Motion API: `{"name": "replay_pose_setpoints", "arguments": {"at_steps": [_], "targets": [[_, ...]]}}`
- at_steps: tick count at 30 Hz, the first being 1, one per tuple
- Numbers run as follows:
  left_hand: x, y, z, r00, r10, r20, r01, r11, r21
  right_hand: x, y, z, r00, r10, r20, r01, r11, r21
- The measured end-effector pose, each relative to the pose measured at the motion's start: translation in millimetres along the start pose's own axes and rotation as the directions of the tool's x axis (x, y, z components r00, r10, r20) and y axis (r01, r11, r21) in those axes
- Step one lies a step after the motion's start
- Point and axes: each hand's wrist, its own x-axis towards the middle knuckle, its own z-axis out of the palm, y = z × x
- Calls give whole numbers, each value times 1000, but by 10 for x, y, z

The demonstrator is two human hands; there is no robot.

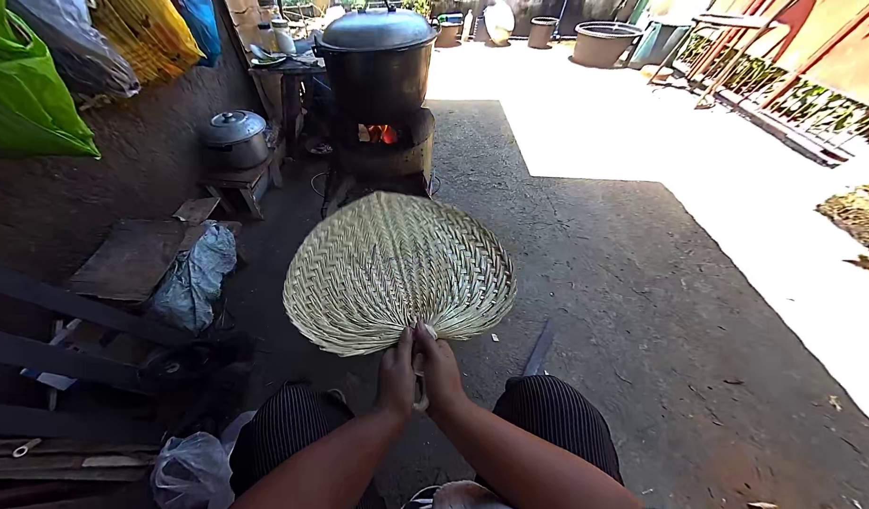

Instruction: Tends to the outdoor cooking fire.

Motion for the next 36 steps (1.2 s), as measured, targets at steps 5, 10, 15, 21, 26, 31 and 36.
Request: {"name": "replay_pose_setpoints", "arguments": {"at_steps": [5,10,15,21,26,31,36], "targets": [[58,-68,-22,983,-176,-42,179,982,63,12,80,4,987,130,-99,-129,991,21],[-4,8,-18,999,32,29,-34,997,64,-26,8,8,999,-28,-21,29,999,32],[56,-34,-30,993,-120,16,116,982,147,-7,60,7,991,65,-117,-62,998,24],[173,42,-17,993,-95,70,91,994,68,106,-65,37,994,77,-77,-77,997,7],[215,96,-6,990,3,141,6,998,-63,93,-217,98,1000,-5,-27,5,1000,20],[278,114,13,988,-129,82,141,977,-159,206,-167,106,989,132,-62,-127,988,83],[251,74,-7,986,145,87,-132,981,-140,130,-221,95,992,-78,103,69,993,92]]}}
